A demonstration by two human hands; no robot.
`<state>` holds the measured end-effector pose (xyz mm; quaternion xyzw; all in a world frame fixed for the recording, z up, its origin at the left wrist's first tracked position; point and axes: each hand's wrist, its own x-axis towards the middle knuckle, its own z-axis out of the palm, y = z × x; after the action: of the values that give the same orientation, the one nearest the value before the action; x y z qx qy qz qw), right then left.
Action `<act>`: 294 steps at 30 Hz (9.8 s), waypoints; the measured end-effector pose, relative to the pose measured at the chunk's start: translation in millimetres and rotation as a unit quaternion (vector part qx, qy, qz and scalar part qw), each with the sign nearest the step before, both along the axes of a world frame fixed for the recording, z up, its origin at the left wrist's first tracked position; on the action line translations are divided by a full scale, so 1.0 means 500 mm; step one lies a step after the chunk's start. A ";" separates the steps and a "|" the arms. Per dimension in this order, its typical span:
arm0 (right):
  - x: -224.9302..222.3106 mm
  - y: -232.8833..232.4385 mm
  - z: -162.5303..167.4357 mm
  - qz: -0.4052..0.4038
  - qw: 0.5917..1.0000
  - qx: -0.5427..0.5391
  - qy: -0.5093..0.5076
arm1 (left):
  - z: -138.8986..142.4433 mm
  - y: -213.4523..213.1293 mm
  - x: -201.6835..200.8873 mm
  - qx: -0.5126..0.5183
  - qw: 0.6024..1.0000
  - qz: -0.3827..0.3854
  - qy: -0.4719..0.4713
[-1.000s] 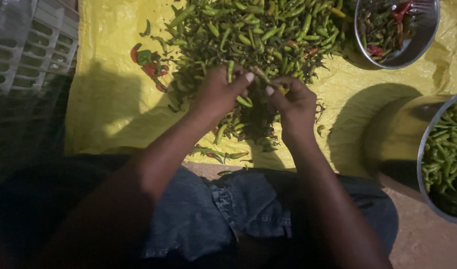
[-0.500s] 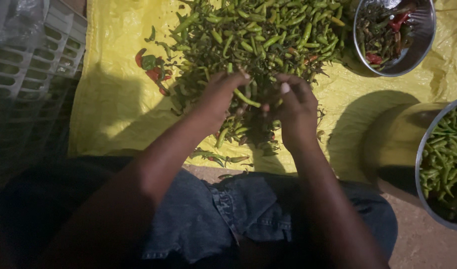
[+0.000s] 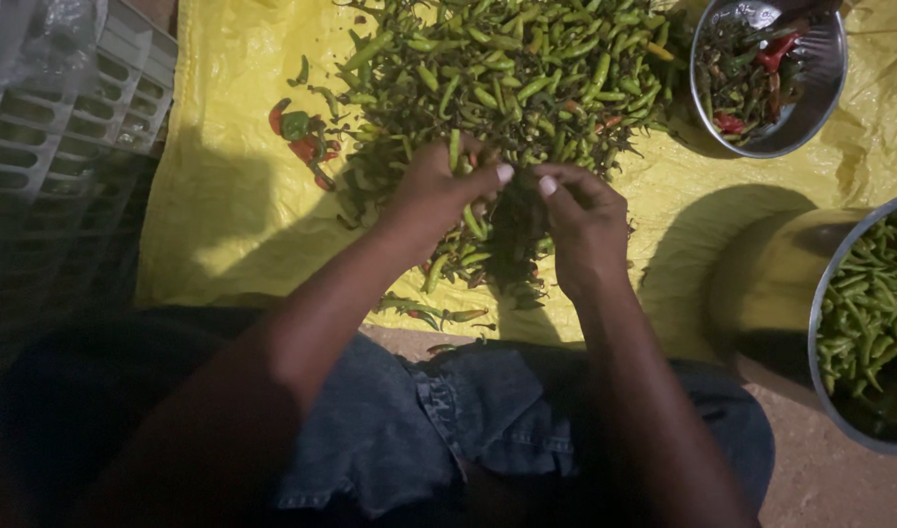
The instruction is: The person sits on the ground and sorts green chilies by hand, removing stems and placing the cleaned chilies into a metal bowl. Discarded stems and red chilies are placed into a separate small bowl.
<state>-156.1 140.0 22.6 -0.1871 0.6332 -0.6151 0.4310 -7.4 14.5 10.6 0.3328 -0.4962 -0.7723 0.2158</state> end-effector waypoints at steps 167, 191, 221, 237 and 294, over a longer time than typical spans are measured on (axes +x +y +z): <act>-0.025 0.015 -0.020 0.024 0.994 0.059 0.092 | 0.024 -0.022 0.010 0.233 0.964 -0.002 0.125; 0.013 0.003 0.009 0.054 0.986 0.063 0.142 | 0.013 -0.019 0.009 0.263 0.956 0.085 0.096; 0.068 0.007 0.020 0.143 0.974 0.097 0.147 | -0.002 0.027 0.011 -0.241 0.963 -0.080 -0.089; 0.052 -0.001 0.020 0.046 0.997 0.051 0.043 | 0.017 0.003 0.022 0.104 0.994 -0.008 -0.008; 0.083 0.000 -0.034 0.148 0.781 0.203 0.572 | 0.005 0.006 0.012 -0.106 0.987 0.081 -0.090</act>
<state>-114.4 140.0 5.7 -0.5038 0.8382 -0.1810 0.1038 -1.2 17.5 13.1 0.4150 -0.5639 -0.6626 0.2659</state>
